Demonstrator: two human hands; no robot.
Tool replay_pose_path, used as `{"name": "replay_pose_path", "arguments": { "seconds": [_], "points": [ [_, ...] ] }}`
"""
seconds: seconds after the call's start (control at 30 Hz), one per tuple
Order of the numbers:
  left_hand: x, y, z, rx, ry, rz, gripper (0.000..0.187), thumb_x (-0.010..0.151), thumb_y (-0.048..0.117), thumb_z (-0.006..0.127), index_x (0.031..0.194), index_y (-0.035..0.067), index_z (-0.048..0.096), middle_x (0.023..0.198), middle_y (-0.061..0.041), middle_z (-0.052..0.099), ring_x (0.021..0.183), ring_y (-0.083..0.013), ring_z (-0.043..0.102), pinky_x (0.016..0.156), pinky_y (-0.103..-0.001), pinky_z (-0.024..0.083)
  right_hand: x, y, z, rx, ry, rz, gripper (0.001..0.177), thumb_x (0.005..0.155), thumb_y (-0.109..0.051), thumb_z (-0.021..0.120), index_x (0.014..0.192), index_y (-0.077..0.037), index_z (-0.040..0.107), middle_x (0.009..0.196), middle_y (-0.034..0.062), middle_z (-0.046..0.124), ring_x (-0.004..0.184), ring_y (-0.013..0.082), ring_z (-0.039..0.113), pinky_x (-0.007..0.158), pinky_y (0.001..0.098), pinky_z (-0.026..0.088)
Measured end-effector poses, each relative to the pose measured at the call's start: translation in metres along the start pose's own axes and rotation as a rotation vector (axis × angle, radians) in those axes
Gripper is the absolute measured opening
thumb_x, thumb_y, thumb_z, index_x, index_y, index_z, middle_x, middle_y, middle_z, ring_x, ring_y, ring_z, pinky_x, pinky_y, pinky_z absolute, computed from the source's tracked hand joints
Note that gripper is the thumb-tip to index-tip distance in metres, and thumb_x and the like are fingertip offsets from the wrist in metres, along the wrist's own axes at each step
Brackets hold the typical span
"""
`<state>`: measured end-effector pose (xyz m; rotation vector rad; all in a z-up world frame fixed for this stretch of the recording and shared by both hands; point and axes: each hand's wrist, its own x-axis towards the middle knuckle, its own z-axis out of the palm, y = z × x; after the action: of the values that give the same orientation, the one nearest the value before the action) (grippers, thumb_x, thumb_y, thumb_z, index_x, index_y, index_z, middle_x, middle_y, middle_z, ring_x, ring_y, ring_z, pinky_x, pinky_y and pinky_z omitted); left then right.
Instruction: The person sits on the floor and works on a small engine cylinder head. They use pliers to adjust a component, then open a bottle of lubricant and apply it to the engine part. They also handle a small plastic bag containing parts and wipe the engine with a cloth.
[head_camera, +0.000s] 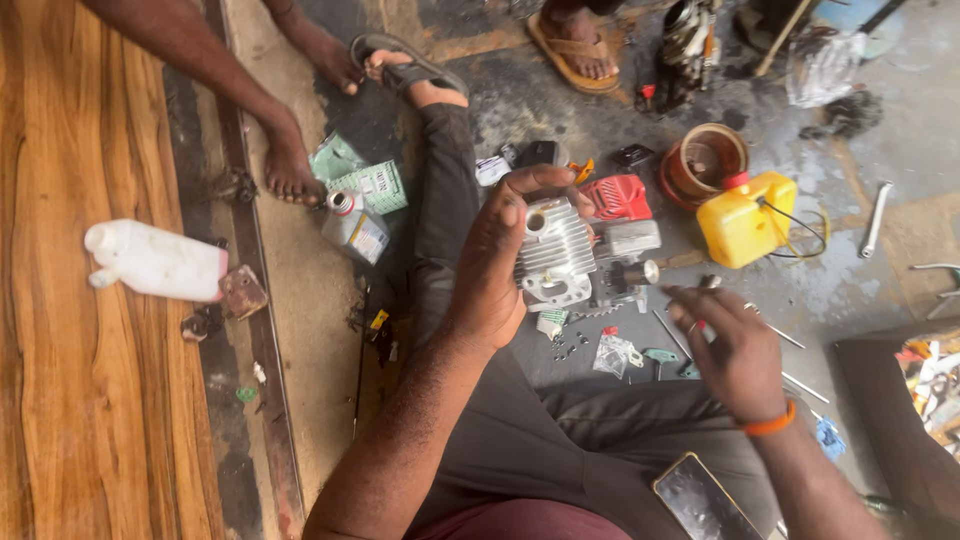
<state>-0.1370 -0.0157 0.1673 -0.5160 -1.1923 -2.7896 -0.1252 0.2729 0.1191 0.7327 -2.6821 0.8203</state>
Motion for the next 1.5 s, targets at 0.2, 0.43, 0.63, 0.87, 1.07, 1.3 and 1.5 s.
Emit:
{"name": "replay_pose_path", "arguments": {
  "seconds": [0.2,0.43,0.63,0.87,1.07,1.3,1.5],
  "points": [
    [0.001,-0.004,0.039,-0.077,0.007,0.004,0.054,0.112,0.049,0.055,0.139,0.003,0.053,0.124,-0.014,0.066,0.111,-0.0201,0.066,0.099,-0.036,0.057,0.029,-0.108,-0.044,-0.226,0.050,-0.335,0.040,0.079,-0.009,0.077,0.118,-0.004,0.068,0.098,0.0100,0.071,0.083,0.0268,0.069,0.067,0.0424,0.054],
    [-0.017,-0.012,0.055,0.311,-0.051,0.168,0.051,0.118,0.049,0.052,0.134,0.001,0.054,0.125,-0.013,0.064,0.121,-0.0168,0.061,0.110,-0.032,0.051,0.029,-0.109,0.006,-0.095,0.075,-0.192,0.034,0.078,-0.017,0.074,0.109,-0.007,0.062,0.094,0.0124,0.066,0.078,0.0306,0.064,0.073,0.0405,0.050],
    [-0.017,-0.013,0.042,-0.074,-0.124,-0.012,0.058,0.110,0.051,0.056,0.142,0.003,0.049,0.127,-0.017,0.065,0.115,-0.0234,0.067,0.102,-0.042,0.059,-0.011,-0.115,0.012,2.089,-0.598,0.167,0.082,0.094,-0.014,0.063,0.165,-0.022,0.023,0.083,0.0063,0.058,0.067,0.0164,0.050,0.065,0.0306,0.045],
    [-0.025,-0.019,0.044,-0.145,-0.027,-0.100,0.061,0.108,0.056,0.050,0.140,0.004,0.049,0.128,-0.017,0.064,0.115,-0.0262,0.069,0.100,-0.043,0.060,-0.010,-0.132,0.007,2.476,-0.451,0.208,0.087,0.090,-0.034,0.067,0.163,-0.026,0.021,0.085,0.0066,0.057,0.061,0.0136,0.051,0.059,0.0280,0.042],
    [-0.041,-0.044,0.030,-0.031,0.144,-0.104,0.053,0.112,0.050,0.044,0.138,0.005,0.054,0.123,-0.015,0.065,0.107,-0.0236,0.070,0.097,-0.040,0.060,-0.009,-0.122,0.004,2.280,-0.471,0.419,0.081,0.093,-0.026,0.063,0.162,-0.016,0.021,0.090,0.0085,0.061,0.056,0.0125,0.055,0.057,0.0272,0.045],
    [-0.059,-0.050,0.005,0.157,0.409,-0.454,0.050,0.109,0.047,0.046,0.139,0.009,0.058,0.114,-0.006,0.064,0.097,-0.0134,0.065,0.074,-0.030,0.054,-0.023,-0.077,0.033,0.447,-0.270,0.287,0.075,0.092,-0.021,0.063,0.158,-0.017,0.026,0.089,0.0084,0.063,0.061,0.0141,0.057,0.059,0.0292,0.047],
    [-0.065,-0.044,-0.006,0.242,0.216,-0.680,0.055,0.092,0.033,0.066,0.139,0.011,0.049,0.122,-0.004,0.062,0.106,-0.0125,0.065,0.086,-0.038,0.057,-0.025,-0.045,0.029,0.735,-0.578,0.384,0.072,0.092,-0.020,0.063,0.155,-0.016,0.028,0.089,0.0084,0.064,0.063,0.0145,0.058,0.061,0.0297,0.049]
  ]
}}
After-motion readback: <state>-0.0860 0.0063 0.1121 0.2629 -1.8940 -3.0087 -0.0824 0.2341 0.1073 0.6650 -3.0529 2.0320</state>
